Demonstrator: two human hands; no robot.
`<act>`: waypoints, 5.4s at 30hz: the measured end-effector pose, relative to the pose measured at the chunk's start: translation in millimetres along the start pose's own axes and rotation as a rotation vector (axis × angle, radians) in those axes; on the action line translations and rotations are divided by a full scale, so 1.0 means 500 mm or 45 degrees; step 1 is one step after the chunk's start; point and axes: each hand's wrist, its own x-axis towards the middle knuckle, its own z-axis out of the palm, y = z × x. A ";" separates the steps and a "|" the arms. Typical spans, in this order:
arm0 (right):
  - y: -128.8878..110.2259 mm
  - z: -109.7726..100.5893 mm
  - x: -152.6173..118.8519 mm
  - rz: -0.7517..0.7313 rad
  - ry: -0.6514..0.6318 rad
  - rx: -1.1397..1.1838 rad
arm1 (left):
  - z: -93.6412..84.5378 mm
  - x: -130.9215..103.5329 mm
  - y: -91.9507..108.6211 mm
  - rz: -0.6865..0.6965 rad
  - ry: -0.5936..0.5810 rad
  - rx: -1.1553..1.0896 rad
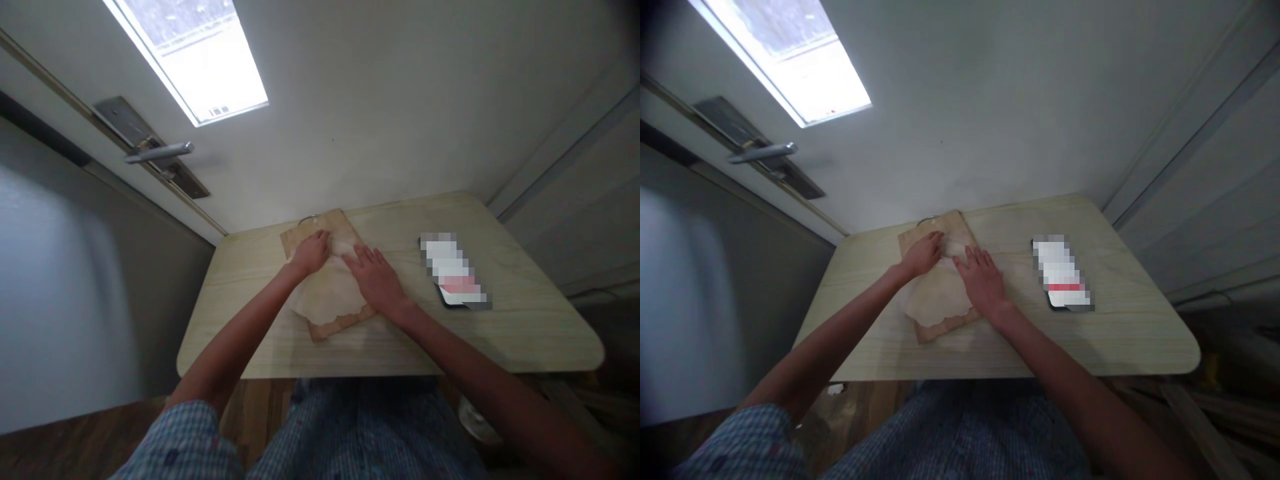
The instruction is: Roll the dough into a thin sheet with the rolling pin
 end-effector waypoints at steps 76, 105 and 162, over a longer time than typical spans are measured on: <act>0.088 0.031 0.290 0.291 0.126 -0.163 | 0.034 0.171 -0.084 -0.463 0.275 -0.090; 0.018 0.047 0.143 0.249 0.154 -0.111 | 0.049 -0.017 0.004 -0.653 0.395 0.034; -0.001 0.057 0.131 0.101 0.087 -0.115 | 0.053 -0.041 0.006 -0.660 0.399 0.056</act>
